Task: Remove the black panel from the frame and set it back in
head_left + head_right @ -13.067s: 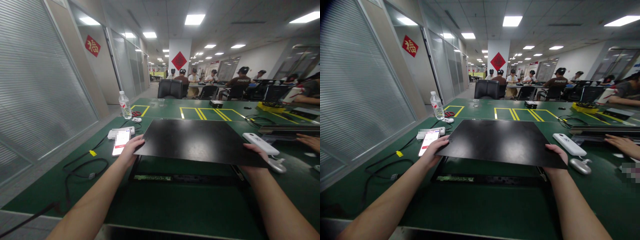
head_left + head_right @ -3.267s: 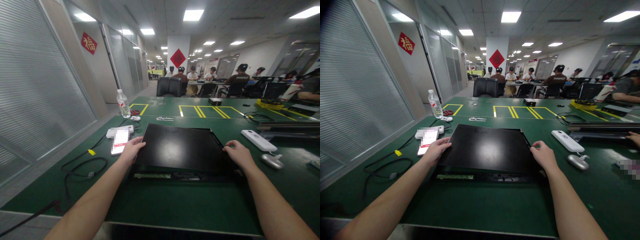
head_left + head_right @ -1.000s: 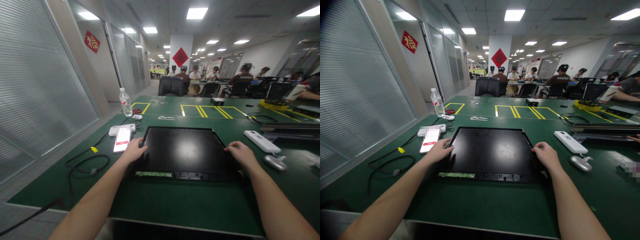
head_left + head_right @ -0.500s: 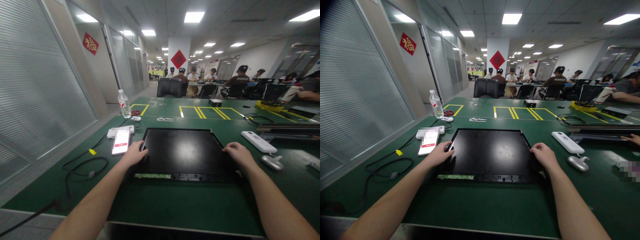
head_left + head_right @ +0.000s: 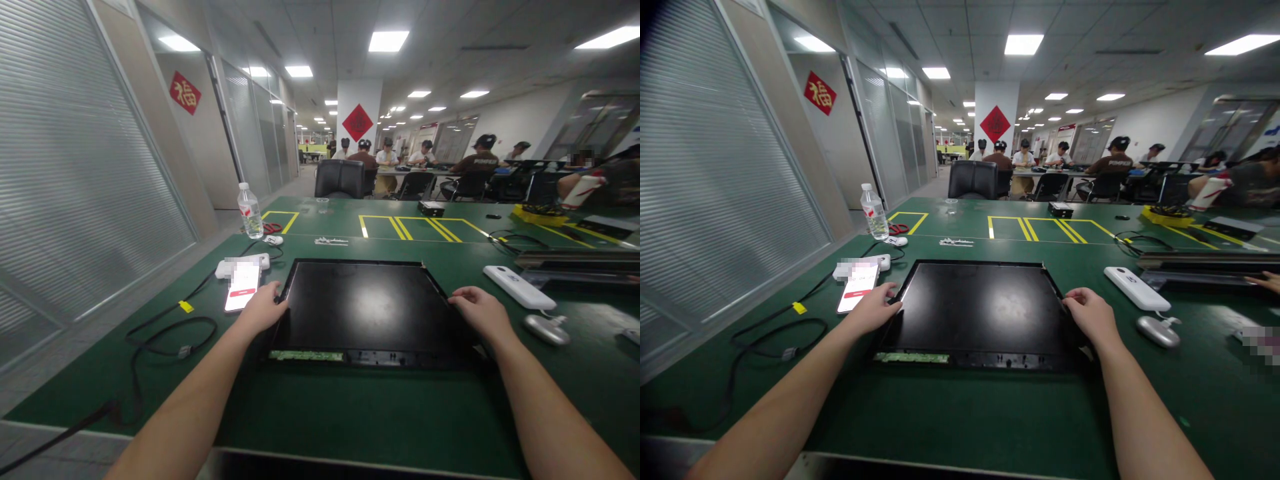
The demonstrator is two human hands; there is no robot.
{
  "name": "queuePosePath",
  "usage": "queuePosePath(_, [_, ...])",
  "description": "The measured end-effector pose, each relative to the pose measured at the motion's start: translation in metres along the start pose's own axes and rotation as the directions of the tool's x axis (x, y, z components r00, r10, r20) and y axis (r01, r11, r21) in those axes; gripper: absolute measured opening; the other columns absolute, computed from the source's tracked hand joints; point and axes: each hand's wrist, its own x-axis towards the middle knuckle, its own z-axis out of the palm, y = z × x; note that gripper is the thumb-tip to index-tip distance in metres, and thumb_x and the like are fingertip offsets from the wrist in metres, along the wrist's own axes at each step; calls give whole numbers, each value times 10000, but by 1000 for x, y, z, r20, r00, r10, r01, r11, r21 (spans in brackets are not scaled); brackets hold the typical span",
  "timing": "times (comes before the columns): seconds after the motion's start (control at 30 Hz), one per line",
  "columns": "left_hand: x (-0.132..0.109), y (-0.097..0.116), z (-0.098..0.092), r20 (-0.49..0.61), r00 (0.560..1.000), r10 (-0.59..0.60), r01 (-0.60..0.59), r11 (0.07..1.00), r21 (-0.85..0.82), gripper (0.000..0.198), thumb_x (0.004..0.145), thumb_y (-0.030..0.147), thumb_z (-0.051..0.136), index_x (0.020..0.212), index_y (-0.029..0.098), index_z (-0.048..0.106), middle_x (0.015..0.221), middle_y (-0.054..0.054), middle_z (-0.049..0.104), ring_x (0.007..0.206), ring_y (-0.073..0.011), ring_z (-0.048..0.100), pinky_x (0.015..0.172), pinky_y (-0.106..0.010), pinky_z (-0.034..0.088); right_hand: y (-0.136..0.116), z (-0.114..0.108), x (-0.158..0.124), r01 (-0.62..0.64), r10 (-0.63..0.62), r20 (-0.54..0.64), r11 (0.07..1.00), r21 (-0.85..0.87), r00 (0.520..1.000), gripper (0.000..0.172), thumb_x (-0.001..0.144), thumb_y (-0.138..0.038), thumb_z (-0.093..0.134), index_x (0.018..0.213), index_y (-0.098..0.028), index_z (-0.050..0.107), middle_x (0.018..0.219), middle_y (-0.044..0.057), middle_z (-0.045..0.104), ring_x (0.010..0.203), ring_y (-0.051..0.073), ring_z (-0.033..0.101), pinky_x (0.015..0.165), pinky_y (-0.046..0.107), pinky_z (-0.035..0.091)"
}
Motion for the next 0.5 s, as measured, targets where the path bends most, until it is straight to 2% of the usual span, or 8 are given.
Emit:
queuePosePath(0.07, [2,-4,0,-2,1000,6,-6,999,40,511,854,295,624,1307,59,609,1192,-209,702,933,-287,711,783,-337,527,4,-1,3,7,-7,-20,1000,-27,1000,171,712,-353,632,821,-242,702,873,55,747,815,239,666,699,340,459])
queuePosePath(0.17, [4,-7,0,-24,999,39,-36,993,113,304,842,302,631,1061,109,715,1079,-186,721,919,-296,696,797,-344,514,11,2,6,9,-9,0,997,-72,1000,174,692,-314,646,837,-239,707,891,58,756,790,231,670,678,331,458])
queuePosePath(0.27, [3,-7,-2,-26,998,60,-55,984,170,129,811,257,636,837,164,720,949,-148,710,864,-289,680,765,-338,505,14,5,7,17,-13,43,996,-92,999,188,684,-286,660,859,-237,707,901,49,761,795,221,679,674,314,460])
queuePosePath(0.5, [1,-4,-3,-15,996,87,-81,972,220,98,798,183,595,767,174,687,904,-139,667,825,-278,661,740,-334,502,14,8,6,38,-28,85,993,-116,996,243,699,-200,629,923,-231,717,937,42,758,825,212,685,688,306,462])
